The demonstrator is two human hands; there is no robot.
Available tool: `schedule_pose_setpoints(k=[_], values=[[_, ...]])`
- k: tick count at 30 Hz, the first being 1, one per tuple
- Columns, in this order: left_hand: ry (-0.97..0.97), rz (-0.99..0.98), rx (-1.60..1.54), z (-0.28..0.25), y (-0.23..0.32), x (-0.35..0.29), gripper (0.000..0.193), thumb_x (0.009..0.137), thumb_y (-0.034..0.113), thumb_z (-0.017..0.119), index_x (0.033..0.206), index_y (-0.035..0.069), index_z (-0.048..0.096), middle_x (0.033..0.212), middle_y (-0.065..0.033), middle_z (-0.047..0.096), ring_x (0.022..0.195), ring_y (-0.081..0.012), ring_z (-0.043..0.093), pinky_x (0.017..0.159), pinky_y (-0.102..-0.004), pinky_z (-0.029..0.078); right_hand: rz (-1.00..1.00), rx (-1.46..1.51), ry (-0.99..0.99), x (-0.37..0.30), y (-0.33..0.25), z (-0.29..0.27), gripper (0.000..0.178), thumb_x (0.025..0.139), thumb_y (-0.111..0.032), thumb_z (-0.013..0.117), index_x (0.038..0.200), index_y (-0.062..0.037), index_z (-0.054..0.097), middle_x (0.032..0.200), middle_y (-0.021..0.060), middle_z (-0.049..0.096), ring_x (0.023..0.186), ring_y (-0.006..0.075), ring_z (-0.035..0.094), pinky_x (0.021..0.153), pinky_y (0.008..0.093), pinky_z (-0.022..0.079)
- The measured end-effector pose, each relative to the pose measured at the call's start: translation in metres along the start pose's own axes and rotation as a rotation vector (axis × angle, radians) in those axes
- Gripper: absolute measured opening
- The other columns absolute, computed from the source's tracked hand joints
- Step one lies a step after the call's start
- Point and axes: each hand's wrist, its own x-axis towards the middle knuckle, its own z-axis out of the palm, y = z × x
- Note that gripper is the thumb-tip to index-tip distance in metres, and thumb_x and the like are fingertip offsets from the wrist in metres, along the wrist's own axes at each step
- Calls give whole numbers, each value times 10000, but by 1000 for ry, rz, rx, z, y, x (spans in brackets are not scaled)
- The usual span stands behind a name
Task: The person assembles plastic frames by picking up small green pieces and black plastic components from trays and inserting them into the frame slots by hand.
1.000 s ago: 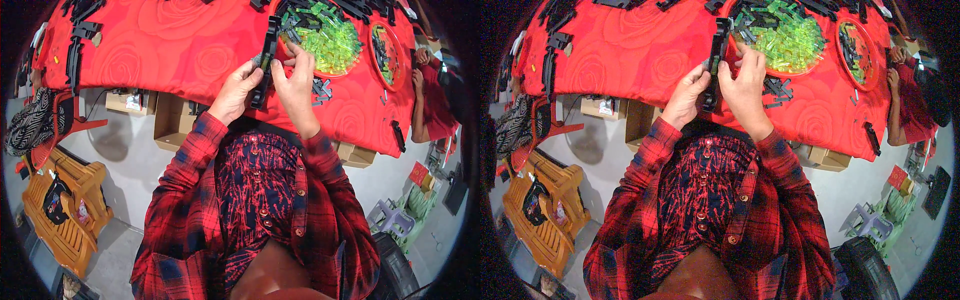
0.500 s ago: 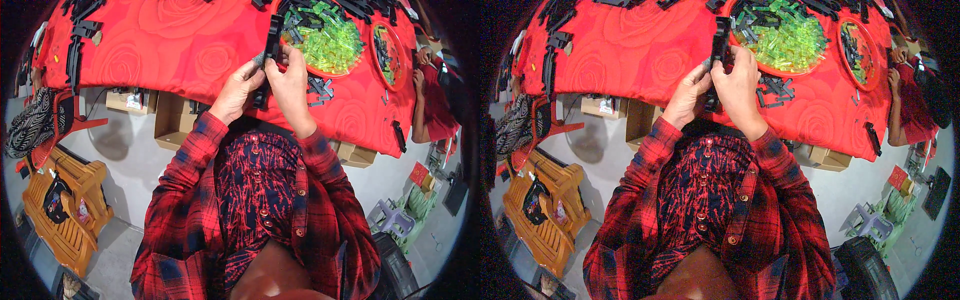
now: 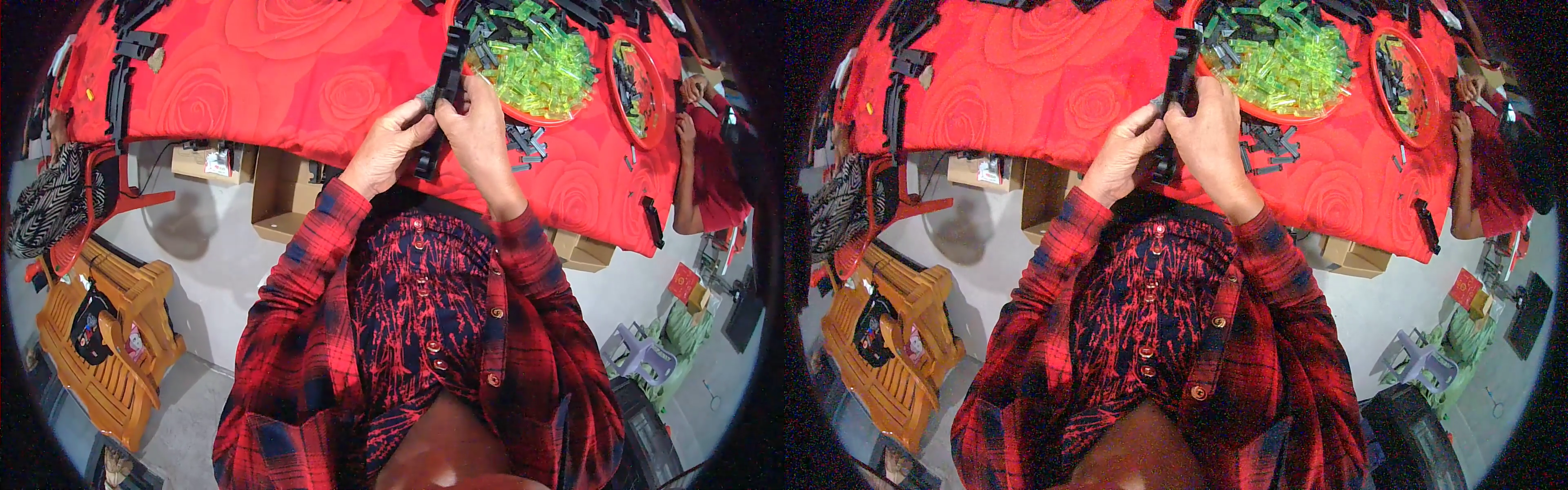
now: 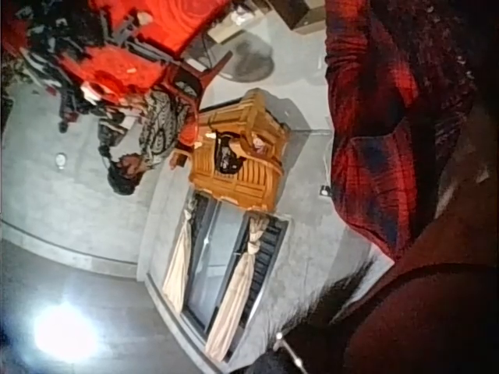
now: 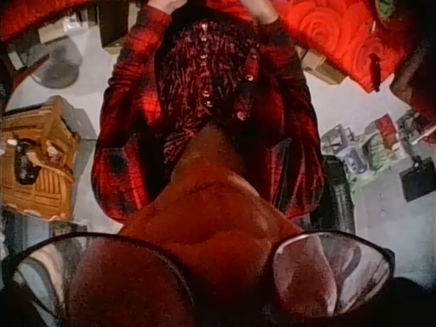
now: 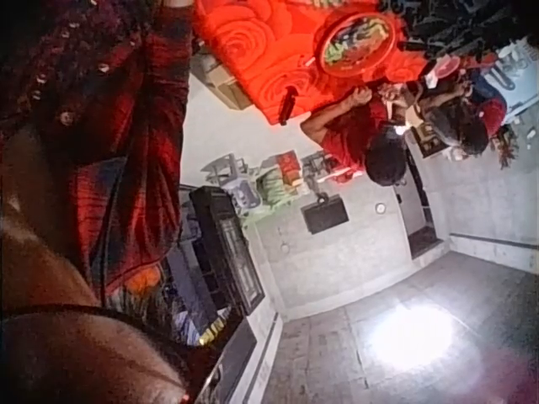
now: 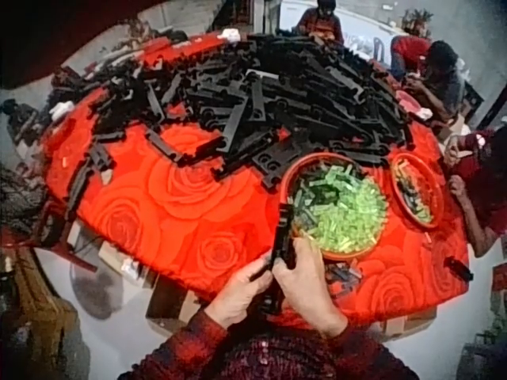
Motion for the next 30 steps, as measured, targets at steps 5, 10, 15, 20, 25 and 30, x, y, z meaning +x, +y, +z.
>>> schedule_pose_setpoints(k=[5, 10, 15, 20, 25, 30], values=[[-12, 3, 132, 1, 0, 1, 440, 1001, 168, 631, 1405, 31, 526, 1212, 31, 602, 1069, -51, 547, 927, -224, 454, -8, -12, 6, -3, -2, 1, 220, 790, -120, 673, 900, 50, 589, 890, 258, 606, 915, 455, 560, 812, 526, 438], [22, 33, 228, -1, -5, 0, 413, 1026, 196, 592, 1395, 23, 525, 1238, 17, 598, 1111, -68, 547, 960, -246, 448, -8, -34, -42, 0, -1, 2, 187, 801, -120, 651, 876, 41, 594, 878, 245, 626, 910, 458, 561, 809, 533, 434], [-38, 54, 2, 4, -4, -5, 460, 1067, 315, 493, 1426, 28, 482, 1306, -22, 578, 1176, -113, 546, 1026, -294, 429, -28, -133, -17, -12, -17, -2, 195, 831, -150, 646, 944, 4, 611, 898, 203, 638, 921, 428, 566, 799, 527, 433], [73, 111, 17, 20, 2, -7, 512, 1069, 413, 447, 1418, 40, 483, 1337, -55, 567, 1195, -148, 553, 1028, -311, 439, -27, -39, 94, -23, -21, 7, 225, 865, -167, 646, 1014, -2, 610, 909, 191, 648, 934, 411, 576, 805, 517, 441], [114, 47, 3, 15, 1, -4, 492, 1093, 360, 387, 1477, 56, 438, 1373, -30, 541, 1255, -140, 511, 1052, -306, 424, 111, 164, 57, -25, -15, 14, 229, 882, -174, 644, 1005, 11, 588, 913, 212, 644, 891, 418, 590, 780, 531, 452], [116, 195, 192, 16, -8, -5, 516, 1076, 430, 429, 1390, 27, 501, 1159, -28, 604, 1045, -92, 552, 934, -254, 455, 116, 163, 0, -28, -7, 13, 234, 886, -157, 643, 940, 36, 523, 861, 243, 619, 838, 420, 604, 729, 501, 460]])
